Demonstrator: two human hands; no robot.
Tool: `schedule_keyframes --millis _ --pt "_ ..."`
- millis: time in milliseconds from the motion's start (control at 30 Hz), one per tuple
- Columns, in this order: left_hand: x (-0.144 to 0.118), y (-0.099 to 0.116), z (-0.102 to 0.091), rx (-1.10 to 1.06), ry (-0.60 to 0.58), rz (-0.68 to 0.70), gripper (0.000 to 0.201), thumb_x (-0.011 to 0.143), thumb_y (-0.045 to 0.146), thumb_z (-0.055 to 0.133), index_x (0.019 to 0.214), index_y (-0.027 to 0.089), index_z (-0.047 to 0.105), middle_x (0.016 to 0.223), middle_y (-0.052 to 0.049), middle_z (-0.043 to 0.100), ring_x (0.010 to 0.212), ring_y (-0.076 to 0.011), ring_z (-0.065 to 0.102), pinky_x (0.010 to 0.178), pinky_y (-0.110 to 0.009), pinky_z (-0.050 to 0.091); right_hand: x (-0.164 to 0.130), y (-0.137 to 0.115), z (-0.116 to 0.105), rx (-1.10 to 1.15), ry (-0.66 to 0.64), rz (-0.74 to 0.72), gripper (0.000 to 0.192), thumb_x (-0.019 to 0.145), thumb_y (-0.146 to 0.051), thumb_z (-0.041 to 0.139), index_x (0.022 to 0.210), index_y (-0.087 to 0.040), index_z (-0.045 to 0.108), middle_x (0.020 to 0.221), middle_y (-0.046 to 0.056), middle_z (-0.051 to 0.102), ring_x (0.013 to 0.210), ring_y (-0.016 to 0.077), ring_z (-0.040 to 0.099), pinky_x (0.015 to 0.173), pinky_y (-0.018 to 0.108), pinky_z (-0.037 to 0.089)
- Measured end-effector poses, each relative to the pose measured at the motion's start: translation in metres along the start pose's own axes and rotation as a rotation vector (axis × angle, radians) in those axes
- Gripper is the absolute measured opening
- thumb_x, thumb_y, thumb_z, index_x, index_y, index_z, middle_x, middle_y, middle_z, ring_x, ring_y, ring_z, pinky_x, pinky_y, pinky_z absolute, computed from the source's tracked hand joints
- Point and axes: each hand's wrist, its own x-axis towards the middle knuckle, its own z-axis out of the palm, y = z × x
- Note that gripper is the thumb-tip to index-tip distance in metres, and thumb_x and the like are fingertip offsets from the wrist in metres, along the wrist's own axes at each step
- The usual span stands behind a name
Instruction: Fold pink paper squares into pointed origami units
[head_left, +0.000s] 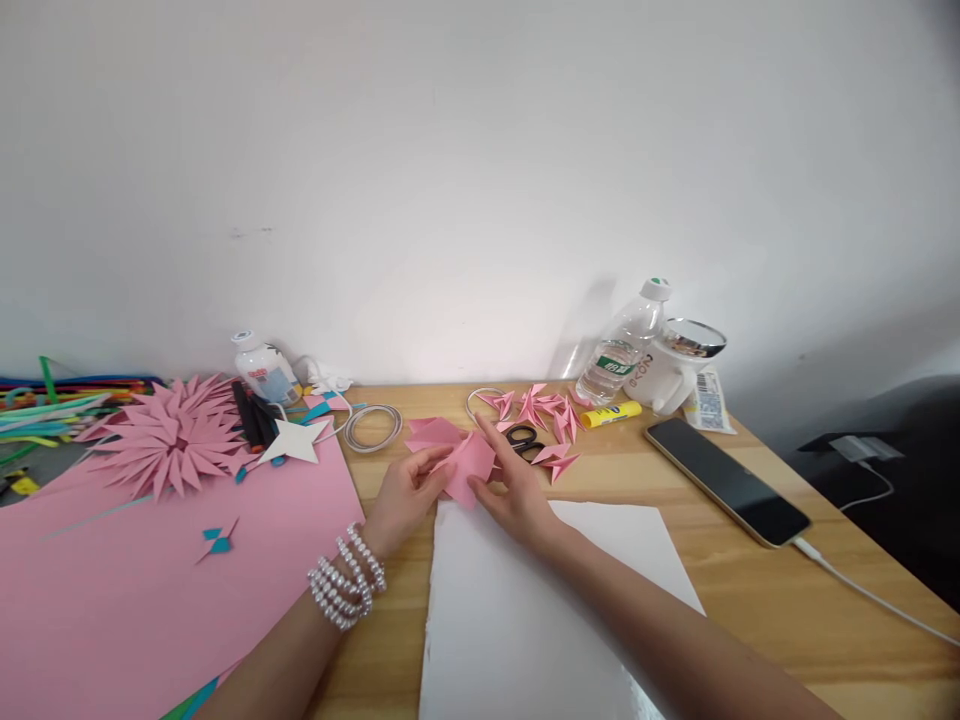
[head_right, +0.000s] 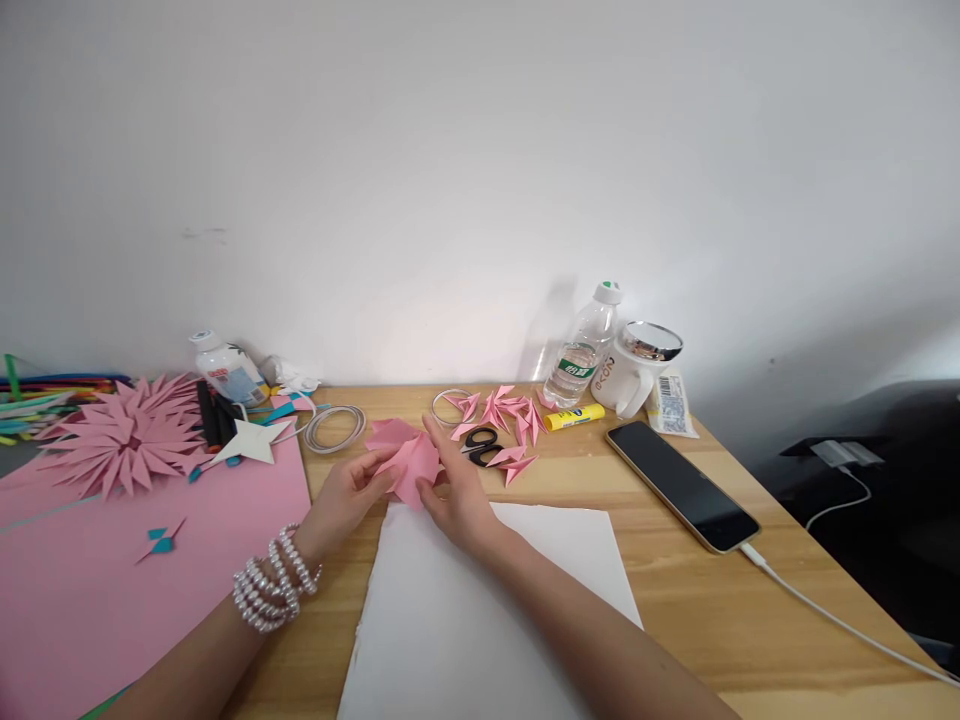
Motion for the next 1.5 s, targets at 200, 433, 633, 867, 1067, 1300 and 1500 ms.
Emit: schedule_keyframes --millis 200,433,633,867,1067,1300,1500 --pt "0.000 -0.001 -0.003 -0.229 -0.033 -0.118 0.026 0.067 0.032 0.064 0.084 0.013 0.066 0.077 -0.005 0.067 0.071 -0.0193 0.061 0.061 -0.033 0.051 0.000 0.000 0.000 -0.046 0.108 -0.073 0.048 0.077 -0.016 0.050 0.123 -0.024 0.037 0.118 0.010 0.049 0.088 0.0171 0.054 0.067 0.029 0.049" --pt "0.001 -0.006 -0.005 -0.246 -0.079 -0.084 0.017 0.068 0.025 0.066 0.079 0.013 0.067 0.067 -0.002 0.066 0.062 -0.0136 0.057 0.057 -0.024 0.044 0.003 -0.004 -0.004 -0.175 0.053 -0.168 0.027 0.083 -0.014 0.040 0.098 -0.023 0.060 0.086 0.005 0.061 0.080 0.0165 0.056 0.070 0.030 0.046" --pt "0.002 -0.006 -0.001 -0.416 -0.120 -0.124 0.023 0.068 0.025 0.066 0.085 0.011 0.067 0.080 -0.008 0.069 0.076 -0.0207 0.062 0.068 -0.031 0.046 0.004 0.000 -0.006 -0.373 0.205 -0.208 0.025 0.076 -0.010 0.049 0.088 -0.026 0.064 0.115 0.007 0.043 0.096 0.0221 0.047 0.078 0.039 0.044" --pt "0.002 -0.003 0.005 -0.577 -0.118 -0.120 0.030 0.072 0.015 0.061 0.101 0.012 0.062 0.099 -0.010 0.066 0.095 -0.0226 0.058 0.084 -0.035 0.043 -0.001 -0.004 -0.001 -0.362 0.121 -0.326 0.030 0.077 -0.007 0.046 0.098 -0.024 0.058 0.116 0.009 0.038 0.097 0.0188 0.049 0.073 0.034 0.049" --pt "0.003 -0.006 0.003 -0.610 -0.063 -0.160 0.024 0.073 0.012 0.058 0.097 0.011 0.062 0.095 -0.010 0.067 0.091 -0.0221 0.060 0.079 -0.033 0.045 -0.002 -0.005 0.000 -0.340 0.020 -0.381 0.028 0.076 -0.009 0.050 0.098 -0.025 0.056 0.110 0.008 0.047 0.097 0.0192 0.049 0.077 0.035 0.048" --pt "0.001 -0.005 0.004 -0.592 -0.091 -0.146 0.017 0.074 0.015 0.058 0.089 0.011 0.064 0.088 -0.008 0.068 0.082 -0.0189 0.061 0.075 -0.030 0.045 -0.006 0.001 0.007 -0.346 -0.152 -0.361 0.027 0.072 -0.015 0.058 0.099 -0.021 0.054 0.097 0.008 0.050 0.086 0.0177 0.051 0.071 0.031 0.048" --pt "0.000 -0.002 0.009 -0.590 -0.121 -0.171 0.017 0.075 0.016 0.058 0.090 0.010 0.064 0.082 -0.008 0.068 0.077 -0.0183 0.061 0.070 -0.030 0.046 -0.006 0.005 0.007 -0.405 -0.123 -0.335 0.016 0.074 -0.021 0.058 0.090 -0.021 0.056 0.090 0.007 0.054 0.081 0.0174 0.052 0.067 0.030 0.048"
